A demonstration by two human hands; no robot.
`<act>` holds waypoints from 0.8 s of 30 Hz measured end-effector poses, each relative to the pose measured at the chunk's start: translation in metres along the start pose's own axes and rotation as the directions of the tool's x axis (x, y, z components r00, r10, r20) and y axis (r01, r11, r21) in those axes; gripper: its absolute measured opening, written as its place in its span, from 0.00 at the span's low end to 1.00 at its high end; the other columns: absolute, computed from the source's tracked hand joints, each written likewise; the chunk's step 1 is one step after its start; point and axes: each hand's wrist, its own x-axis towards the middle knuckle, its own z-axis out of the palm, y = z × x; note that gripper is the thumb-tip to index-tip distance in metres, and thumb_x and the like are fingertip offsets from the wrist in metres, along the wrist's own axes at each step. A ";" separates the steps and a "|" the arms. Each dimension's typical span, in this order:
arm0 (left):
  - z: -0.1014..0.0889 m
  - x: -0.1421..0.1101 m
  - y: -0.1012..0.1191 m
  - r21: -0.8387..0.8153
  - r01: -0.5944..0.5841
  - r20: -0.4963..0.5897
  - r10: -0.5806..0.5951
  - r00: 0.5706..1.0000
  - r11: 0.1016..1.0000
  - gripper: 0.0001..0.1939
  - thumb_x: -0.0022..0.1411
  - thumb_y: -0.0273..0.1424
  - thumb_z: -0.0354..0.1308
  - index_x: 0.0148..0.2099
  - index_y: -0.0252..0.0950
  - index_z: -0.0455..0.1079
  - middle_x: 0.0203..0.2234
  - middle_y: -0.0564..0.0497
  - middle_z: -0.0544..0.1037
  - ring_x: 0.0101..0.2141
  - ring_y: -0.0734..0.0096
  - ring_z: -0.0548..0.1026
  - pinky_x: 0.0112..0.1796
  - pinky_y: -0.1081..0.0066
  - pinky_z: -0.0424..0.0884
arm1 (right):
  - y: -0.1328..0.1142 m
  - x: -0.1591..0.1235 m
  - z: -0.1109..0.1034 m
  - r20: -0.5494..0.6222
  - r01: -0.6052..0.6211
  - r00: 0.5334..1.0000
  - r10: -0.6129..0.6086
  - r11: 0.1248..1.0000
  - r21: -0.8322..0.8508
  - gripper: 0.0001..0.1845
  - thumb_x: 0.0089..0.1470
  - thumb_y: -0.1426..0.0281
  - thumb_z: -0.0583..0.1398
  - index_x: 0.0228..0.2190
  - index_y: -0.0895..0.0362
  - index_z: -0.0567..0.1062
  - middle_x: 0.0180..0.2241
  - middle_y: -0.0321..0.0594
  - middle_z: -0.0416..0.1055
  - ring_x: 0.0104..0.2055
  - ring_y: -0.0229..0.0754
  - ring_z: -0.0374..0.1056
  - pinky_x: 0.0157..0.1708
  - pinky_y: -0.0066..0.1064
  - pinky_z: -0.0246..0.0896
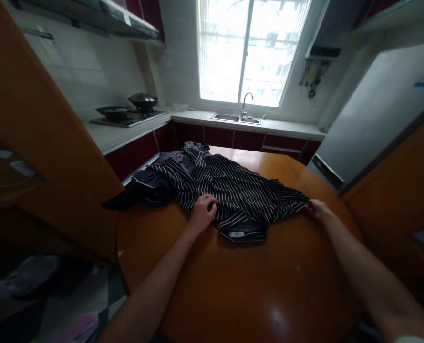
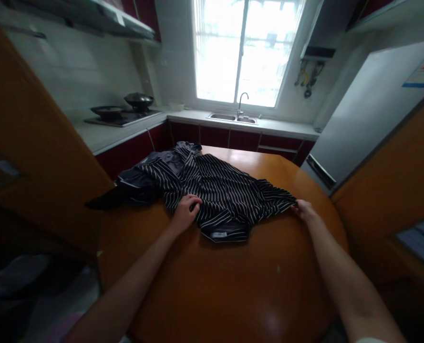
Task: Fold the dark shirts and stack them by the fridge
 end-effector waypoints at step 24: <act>0.026 -0.022 0.050 -0.069 -0.358 0.486 0.345 0.803 0.931 0.34 0.60 0.29 0.67 0.66 0.49 0.64 0.54 0.48 0.74 0.54 0.57 0.71 0.56 0.54 0.67 | 0.074 -0.108 -0.047 0.748 0.818 0.496 -0.441 0.528 -0.231 0.38 0.48 0.60 0.68 0.60 0.51 0.71 0.60 0.46 0.65 0.62 0.51 0.59 0.64 0.46 0.52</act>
